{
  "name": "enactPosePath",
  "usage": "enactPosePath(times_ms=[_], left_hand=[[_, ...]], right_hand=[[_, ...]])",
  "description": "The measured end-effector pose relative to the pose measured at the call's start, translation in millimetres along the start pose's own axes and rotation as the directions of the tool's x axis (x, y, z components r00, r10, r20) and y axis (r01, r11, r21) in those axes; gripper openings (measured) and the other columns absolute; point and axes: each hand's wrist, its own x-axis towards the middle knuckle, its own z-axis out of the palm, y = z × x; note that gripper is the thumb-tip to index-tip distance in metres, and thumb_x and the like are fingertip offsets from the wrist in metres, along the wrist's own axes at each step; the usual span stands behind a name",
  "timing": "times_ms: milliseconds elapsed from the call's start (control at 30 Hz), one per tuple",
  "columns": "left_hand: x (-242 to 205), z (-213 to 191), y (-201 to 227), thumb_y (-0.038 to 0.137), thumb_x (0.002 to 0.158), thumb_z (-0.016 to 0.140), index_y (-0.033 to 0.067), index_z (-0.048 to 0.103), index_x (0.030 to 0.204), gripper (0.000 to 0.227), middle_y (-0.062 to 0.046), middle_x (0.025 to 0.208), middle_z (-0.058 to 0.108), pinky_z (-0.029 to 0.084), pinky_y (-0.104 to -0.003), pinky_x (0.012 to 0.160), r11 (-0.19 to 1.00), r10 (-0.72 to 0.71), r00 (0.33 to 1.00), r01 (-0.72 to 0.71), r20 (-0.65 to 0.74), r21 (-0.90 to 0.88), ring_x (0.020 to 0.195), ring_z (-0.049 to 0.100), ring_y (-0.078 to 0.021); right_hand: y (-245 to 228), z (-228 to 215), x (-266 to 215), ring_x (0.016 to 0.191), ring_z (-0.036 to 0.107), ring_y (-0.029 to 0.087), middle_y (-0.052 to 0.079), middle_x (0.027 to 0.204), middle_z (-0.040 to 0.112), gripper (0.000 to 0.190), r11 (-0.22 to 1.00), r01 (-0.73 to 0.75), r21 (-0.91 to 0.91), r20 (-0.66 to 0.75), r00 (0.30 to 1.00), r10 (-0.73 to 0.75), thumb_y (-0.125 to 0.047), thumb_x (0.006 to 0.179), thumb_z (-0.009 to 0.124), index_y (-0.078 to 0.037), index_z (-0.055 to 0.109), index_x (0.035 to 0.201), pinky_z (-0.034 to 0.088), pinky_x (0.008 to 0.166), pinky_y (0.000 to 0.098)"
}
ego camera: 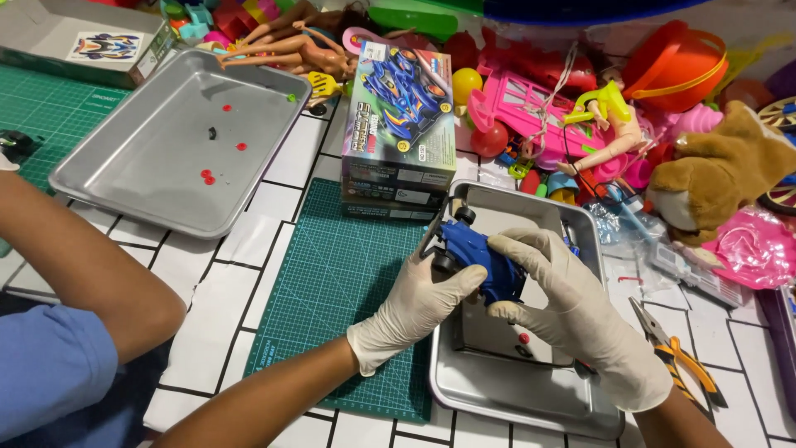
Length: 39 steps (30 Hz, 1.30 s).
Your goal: The person assembles a blue toy car by attaching the body to the chassis and inserting small red circular pieces into the wheel hubs. They manipulate the toy parts by hand on a green cutting mat, occasionally picking up components from a metal tray.
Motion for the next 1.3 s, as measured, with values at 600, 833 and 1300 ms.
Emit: enactPosePath(times_ms=[600,833,1300], left_hand=[[-0.4,-11.2,-19.9,0.024,0.094,0.066,0.0082,0.073,0.102,0.019,-0.004,0.098,0.075,0.061,-0.034,0.091,0.968,-0.226,0.969,0.212,-0.097,-0.134,0.094,0.072,-0.0182],[0.0,-12.7,-19.7,0.024,0.095,0.063,0.0065,0.073,0.097,0.02,-0.005,0.095,0.075,0.063,-0.036,0.089,0.961,-0.232,0.971,0.218,-0.062,-0.171,0.09,0.072,-0.0199],[0.9,-13.1,-22.7,0.022,0.094,0.065,0.0066,0.071,0.099,0.018,-0.004,0.096,0.073,0.061,-0.035,0.089,0.96,-0.207,0.975,0.185,-0.086,-0.211,0.09,0.07,-0.0173]], right_hand=[[1.7,-13.2,-1.5,0.132,0.058,0.037,0.021,0.144,0.056,0.076,0.989,0.063,0.131,0.129,0.988,-0.08,-0.016,0.086,0.083,-0.009,0.042,0.15,0.05,0.108,0.0461],[4.8,-7.0,3.1,0.119,0.064,0.036,0.02,0.137,0.06,0.076,0.979,0.126,0.159,0.103,0.984,-0.144,-0.019,0.09,0.082,-0.012,0.036,0.15,0.05,0.103,0.0464],[7.9,-2.0,1.3,0.117,0.065,0.038,0.023,0.136,0.06,0.075,0.978,0.136,0.159,0.092,0.984,-0.152,-0.025,0.09,0.082,-0.011,0.037,0.149,0.051,0.1,0.0484]])
